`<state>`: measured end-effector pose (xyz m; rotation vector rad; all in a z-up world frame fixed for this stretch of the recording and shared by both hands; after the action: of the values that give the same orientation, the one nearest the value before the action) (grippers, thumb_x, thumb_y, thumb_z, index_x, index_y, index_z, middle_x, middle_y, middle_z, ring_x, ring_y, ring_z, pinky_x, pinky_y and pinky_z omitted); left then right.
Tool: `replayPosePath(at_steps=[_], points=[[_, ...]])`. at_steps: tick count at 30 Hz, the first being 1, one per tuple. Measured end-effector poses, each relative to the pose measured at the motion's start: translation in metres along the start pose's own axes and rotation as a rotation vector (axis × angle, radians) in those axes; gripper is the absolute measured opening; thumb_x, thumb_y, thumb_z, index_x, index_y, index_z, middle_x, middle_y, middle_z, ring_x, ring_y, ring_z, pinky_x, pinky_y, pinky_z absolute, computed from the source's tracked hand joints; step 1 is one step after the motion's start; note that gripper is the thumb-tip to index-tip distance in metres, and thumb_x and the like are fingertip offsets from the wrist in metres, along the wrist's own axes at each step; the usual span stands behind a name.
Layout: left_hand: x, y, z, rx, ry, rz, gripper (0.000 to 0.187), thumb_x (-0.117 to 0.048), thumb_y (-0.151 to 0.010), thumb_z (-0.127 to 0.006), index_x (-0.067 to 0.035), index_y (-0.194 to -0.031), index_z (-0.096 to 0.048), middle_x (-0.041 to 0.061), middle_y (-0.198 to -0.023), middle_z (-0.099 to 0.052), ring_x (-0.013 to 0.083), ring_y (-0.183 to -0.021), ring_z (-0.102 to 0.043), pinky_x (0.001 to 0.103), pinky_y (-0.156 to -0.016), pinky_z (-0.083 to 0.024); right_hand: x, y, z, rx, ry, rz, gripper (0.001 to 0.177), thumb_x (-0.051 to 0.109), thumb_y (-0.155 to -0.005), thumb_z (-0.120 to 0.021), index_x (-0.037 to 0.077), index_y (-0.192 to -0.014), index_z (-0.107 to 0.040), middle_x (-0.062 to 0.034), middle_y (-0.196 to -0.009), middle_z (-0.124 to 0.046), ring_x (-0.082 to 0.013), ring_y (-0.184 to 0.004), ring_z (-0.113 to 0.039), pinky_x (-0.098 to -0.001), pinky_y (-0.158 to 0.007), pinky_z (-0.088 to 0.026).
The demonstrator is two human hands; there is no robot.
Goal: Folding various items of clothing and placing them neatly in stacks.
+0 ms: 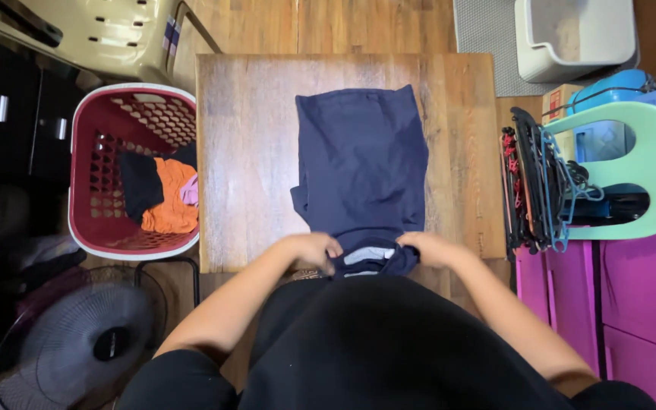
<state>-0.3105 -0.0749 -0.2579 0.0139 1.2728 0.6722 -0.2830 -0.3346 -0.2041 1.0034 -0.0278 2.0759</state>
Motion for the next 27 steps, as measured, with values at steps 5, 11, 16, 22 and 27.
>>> replayPosePath(at_steps=[5, 11, 16, 22, 27], points=[[0.003, 0.03, 0.025, -0.061, 0.303, 1.057, 0.091, -0.072, -0.097, -0.058, 0.017, -0.113, -0.062, 0.03, -0.082, -0.068, 0.0391, -0.06, -0.069, 0.048, -0.049, -0.056, 0.028, -0.061, 0.086, -0.255, 0.058, 0.042, 0.034, -0.008, -0.082, -0.059, 0.012, -0.108, -0.068, -0.0096, -0.123, -0.072, -0.0299, -0.124, -0.065, -0.0391, -0.11, -0.051], [-0.042, 0.033, -0.033, -0.496, 0.561, 0.905, 0.073, -0.046, -0.084, -0.078, 0.005, -0.128, -0.049, 0.026, -0.083, -0.07, 0.0422, -0.072, -0.071, 0.053, -0.065, -0.058, 0.026, -0.151, 0.113, -0.273, 0.29, -0.093, 0.083, 0.032, -0.075, -0.085, 0.026, -0.149, -0.047, -0.0134, -0.162, -0.03, -0.0449, -0.149, -0.022, -0.0616, -0.115, -0.028], [0.056, 0.006, -0.028, -1.025, 0.519, 0.414, 0.058, 0.001, -0.059, -0.078, -0.001, -0.11, -0.051, 0.017, -0.098, -0.067, 0.0375, -0.098, -0.068, 0.045, -0.081, -0.056, -0.03, -0.124, 0.09, -0.105, 0.39, -0.56, 0.097, 0.058, -0.08, -0.075, 0.037, -0.16, -0.023, -0.0072, -0.172, -0.006, -0.0381, -0.154, -0.012, -0.0699, -0.111, -0.028], [0.037, 0.06, 0.144, -1.125, -0.241, 0.612, 0.037, 0.001, -0.078, -0.066, -0.016, -0.111, -0.065, 0.02, -0.111, -0.062, 0.043, -0.107, -0.06, 0.054, -0.089, -0.049, -0.074, -0.024, 0.061, -0.118, 0.174, -0.853, 0.08, 0.059, -0.09, -0.066, 0.027, -0.157, -0.035, -0.0189, -0.161, -0.026, -0.0441, -0.139, -0.04, -0.0567, -0.11, -0.04], [-0.012, 0.069, 0.196, -1.278, -0.459, 0.74, 0.055, -0.021, -0.081, -0.078, -0.013, -0.132, -0.058, 0.016, -0.13, -0.056, 0.0368, -0.125, -0.051, 0.064, -0.099, -0.039, -0.092, 0.002, 0.035, -0.139, 0.005, -0.68, 0.041, 0.039, -0.097, -0.069, 0.019, -0.134, -0.071, -0.015, -0.125, -0.074, -0.0305, -0.117, -0.072, -0.0391, -0.111, -0.056]])
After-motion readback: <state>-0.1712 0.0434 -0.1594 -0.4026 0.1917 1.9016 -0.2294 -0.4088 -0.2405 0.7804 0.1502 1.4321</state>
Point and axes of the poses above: each hand's wrist, its own y-axis away from the middle knuckle, its own z-axis out of the back of the hand, x = y × z, the point moved 6 cm from there along -y, towards the middle knuckle
